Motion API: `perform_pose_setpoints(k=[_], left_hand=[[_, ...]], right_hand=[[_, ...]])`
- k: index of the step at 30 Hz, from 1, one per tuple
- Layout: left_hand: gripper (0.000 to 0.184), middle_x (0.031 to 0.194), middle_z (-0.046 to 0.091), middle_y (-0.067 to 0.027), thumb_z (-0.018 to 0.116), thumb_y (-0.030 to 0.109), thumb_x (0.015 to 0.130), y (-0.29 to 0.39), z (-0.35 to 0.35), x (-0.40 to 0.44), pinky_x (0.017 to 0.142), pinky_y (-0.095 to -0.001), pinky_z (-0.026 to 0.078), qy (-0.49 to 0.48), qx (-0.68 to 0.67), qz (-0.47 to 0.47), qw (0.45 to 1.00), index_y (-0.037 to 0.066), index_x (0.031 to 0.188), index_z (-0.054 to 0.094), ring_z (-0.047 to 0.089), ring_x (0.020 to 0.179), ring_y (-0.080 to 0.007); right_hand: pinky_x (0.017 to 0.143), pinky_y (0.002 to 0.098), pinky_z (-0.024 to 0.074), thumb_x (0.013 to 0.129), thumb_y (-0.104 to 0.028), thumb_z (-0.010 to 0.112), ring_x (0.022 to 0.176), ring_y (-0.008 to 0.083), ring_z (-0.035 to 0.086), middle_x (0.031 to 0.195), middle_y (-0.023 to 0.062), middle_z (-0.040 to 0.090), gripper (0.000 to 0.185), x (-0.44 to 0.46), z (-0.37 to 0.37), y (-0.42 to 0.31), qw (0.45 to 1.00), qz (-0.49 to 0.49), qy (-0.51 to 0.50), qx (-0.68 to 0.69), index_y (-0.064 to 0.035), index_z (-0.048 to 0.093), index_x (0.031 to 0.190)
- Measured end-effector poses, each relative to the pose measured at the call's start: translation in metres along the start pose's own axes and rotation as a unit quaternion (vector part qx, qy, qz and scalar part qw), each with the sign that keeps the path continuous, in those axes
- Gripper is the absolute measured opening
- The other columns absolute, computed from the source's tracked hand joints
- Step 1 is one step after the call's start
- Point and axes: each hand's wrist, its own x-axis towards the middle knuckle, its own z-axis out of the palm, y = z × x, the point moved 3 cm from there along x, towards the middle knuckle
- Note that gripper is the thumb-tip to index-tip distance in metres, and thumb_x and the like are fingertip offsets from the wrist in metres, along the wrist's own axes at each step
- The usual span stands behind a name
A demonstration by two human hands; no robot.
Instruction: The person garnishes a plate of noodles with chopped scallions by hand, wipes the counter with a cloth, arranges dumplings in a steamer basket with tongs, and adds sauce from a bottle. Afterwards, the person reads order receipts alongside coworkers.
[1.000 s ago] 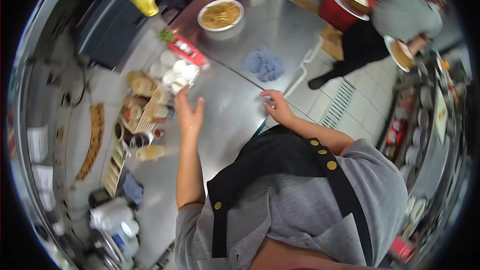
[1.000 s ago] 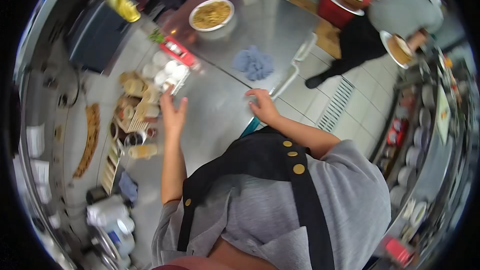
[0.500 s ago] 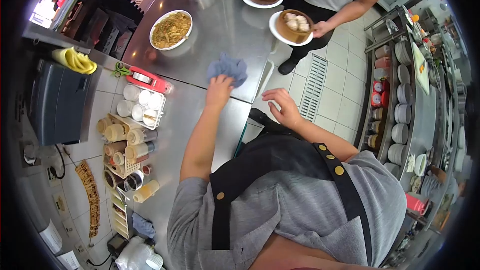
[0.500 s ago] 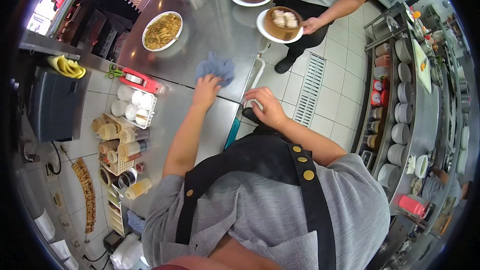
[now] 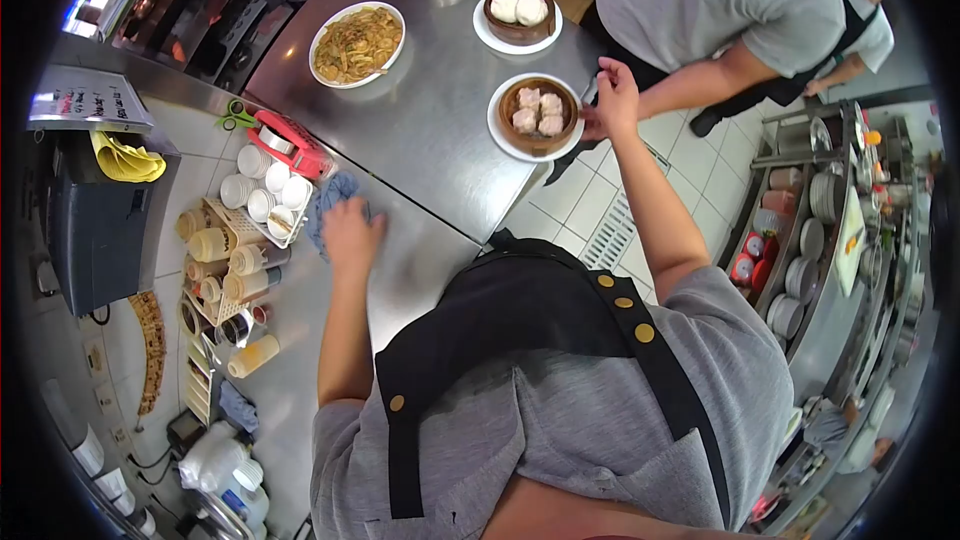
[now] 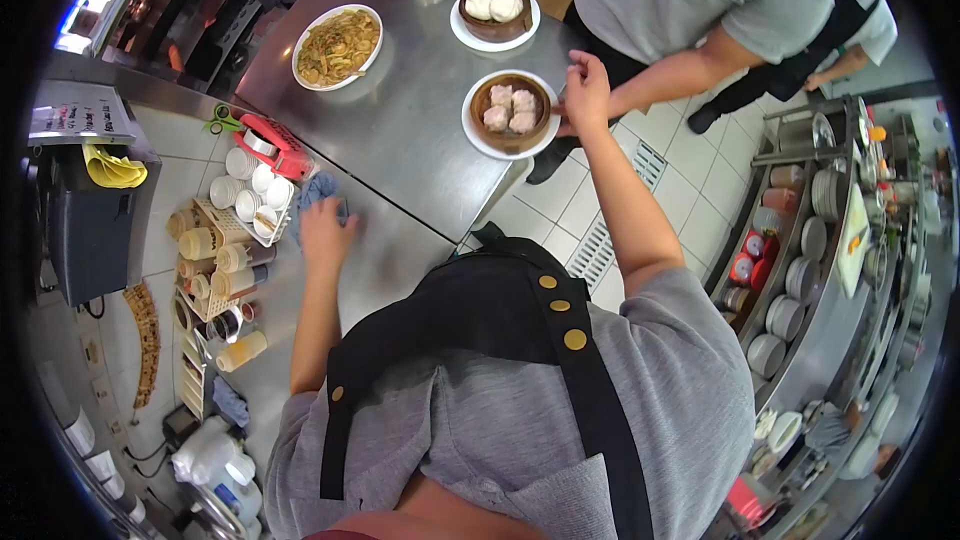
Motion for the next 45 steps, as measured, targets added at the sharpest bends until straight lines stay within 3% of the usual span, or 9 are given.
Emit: perform_pose_setpoints(k=[2, 5, 7, 8, 10, 18, 21, 36, 45], left_hand=[[0.04, 0.106, 0.063, -0.0149, 0.072, 0.027, 0.081, 0.031, 0.043, 0.02, 0.078, -0.0429, 0.051, -0.06, -0.258, -0.024, 0.964, 0.008, 0.114, 0.061, 0.064, 0.09, -0.031], [0.04, 0.094, 0.065, -0.0129, 0.067, 0.024, 0.088, 0.077, 0.102, 0.056, 0.07, -0.0392, 0.054, -0.103, -0.356, -0.034, 0.928, 0.008, 0.122, 0.056, 0.067, 0.082, -0.0246], [0.035, 0.092, 0.065, -0.0101, 0.062, 0.022, 0.093, 0.097, 0.131, 0.07, 0.061, -0.0332, 0.056, -0.194, -0.569, -0.242, 0.761, 0.005, 0.122, 0.052, 0.067, 0.072, -0.0202], [0.035, 0.092, 0.065, -0.0101, 0.062, 0.022, 0.093, 0.102, 0.132, 0.073, 0.061, -0.0332, 0.056, -0.19, -0.574, -0.248, 0.757, 0.005, 0.122, 0.052, 0.067, 0.072, -0.0202], [0.034, 0.082, 0.064, -0.0102, 0.058, 0.016, 0.095, 0.109, 0.13, 0.078, 0.049, -0.0308, 0.051, -0.16, -0.571, -0.275, 0.757, 0.002, 0.124, 0.049, 0.062, 0.059, -0.0147], [0.024, 0.083, 0.065, -0.0155, 0.059, 0.014, 0.092, 0.107, 0.168, 0.081, 0.053, -0.0385, 0.051, -0.102, -0.509, -0.3, 0.8, 0.001, 0.112, 0.055, 0.064, 0.057, -0.0237], [0.027, 0.098, 0.066, -0.0225, 0.061, 0.021, 0.087, 0.105, 0.184, 0.076, 0.084, -0.0489, 0.048, -0.084, -0.471, -0.318, 0.818, 0.002, 0.105, 0.06, 0.063, 0.095, -0.0402], [0.028, 0.095, 0.063, -0.0285, 0.054, 0.016, 0.089, 0.119, 0.167, 0.065, 0.08, -0.0519, 0.047, 0.063, -0.507, -0.283, 0.812, 0.001, 0.112, 0.048, 0.062, 0.092, -0.0457], [0.028, 0.102, 0.065, -0.0253, 0.049, 0.01, 0.089, 0.094, 0.144, 0.04, 0.084, -0.0492, 0.047, 0.049, -0.501, -0.263, 0.823, 0.005, 0.116, 0.053, 0.061, 0.098, -0.0429]], right_hand=[[0.082, 0.0314, 0.0499, 0.091, -0.01, 0.058, 0.09, 0.0214, 0.063, 0.1, 0.0145, 0.065, 0.026, 0.031, 0.025, 0.011, 1.0, 0.02, -0.014, -0.006, 0.0032, 0.059, 0.113], [0.084, 0.0337, 0.0496, 0.089, -0.013, 0.061, 0.094, 0.0251, 0.064, 0.104, 0.0179, 0.066, 0.03, 0.073, 0.075, 0.065, 0.995, 0.093, -0.027, 0.012, 0.0036, 0.061, 0.114], [0.083, 0.0362, 0.0509, 0.087, -0.014, 0.063, 0.095, 0.0276, 0.065, 0.107, 0.0195, 0.066, 0.031, 0.081, 0.106, 0.08, 0.965, 0.246, -0.079, -0.044, 0.004, 0.063, 0.112], [0.083, 0.0362, 0.0509, 0.087, -0.014, 0.063, 0.095, 0.0276, 0.065, 0.107, 0.0195, 0.066, 0.031, 0.085, 0.121, 0.093, 0.965, 0.242, -0.087, -0.048, 0.004, 0.063, 0.112], [0.062, 0.0357, 0.0545, 0.091, -0.007, 0.056, 0.077, 0.0201, 0.062, 0.103, 0.0115, 0.064, 0.025, 0.092, 0.15, 0.119, 0.945, 0.303, -0.121, -0.03, -0.0002, 0.063, 0.114], [0.062, 0.0427, 0.059, 0.089, 0.0, 0.052, 0.086, 0.0304, 0.067, 0.103, 0.0157, 0.064, 0.026, 0.103, 0.173, 0.089, 0.947, 0.293, -0.126, -0.023, -0.0005, 0.063, 0.113], [0.063, 0.0397, 0.0603, 0.087, 0.005, 0.057, 0.085, 0.0257, 0.067, 0.109, 0.0149, 0.062, 0.041, 0.095, 0.173, 0.081, 0.916, 0.338, -0.197, 0.091, -0.0048, 0.053, 0.127], [0.053, 0.0322, 0.049, 0.079, 0.001, 0.07, 0.071, 0.0192, 0.06, 0.108, 0.0139, 0.062, 0.061, 0.0, 0.156, 0.072, 0.936, 0.287, -0.175, 0.103, -0.0034, 0.041, 0.133], [0.068, 0.0311, 0.0495, 0.083, 0.002, 0.069, 0.084, 0.017, 0.059, 0.108, 0.0102, 0.06, 0.052, -0.02, 0.167, 0.093, 0.949, 0.251, -0.173, 0.08, -0.0023, 0.047, 0.13]])
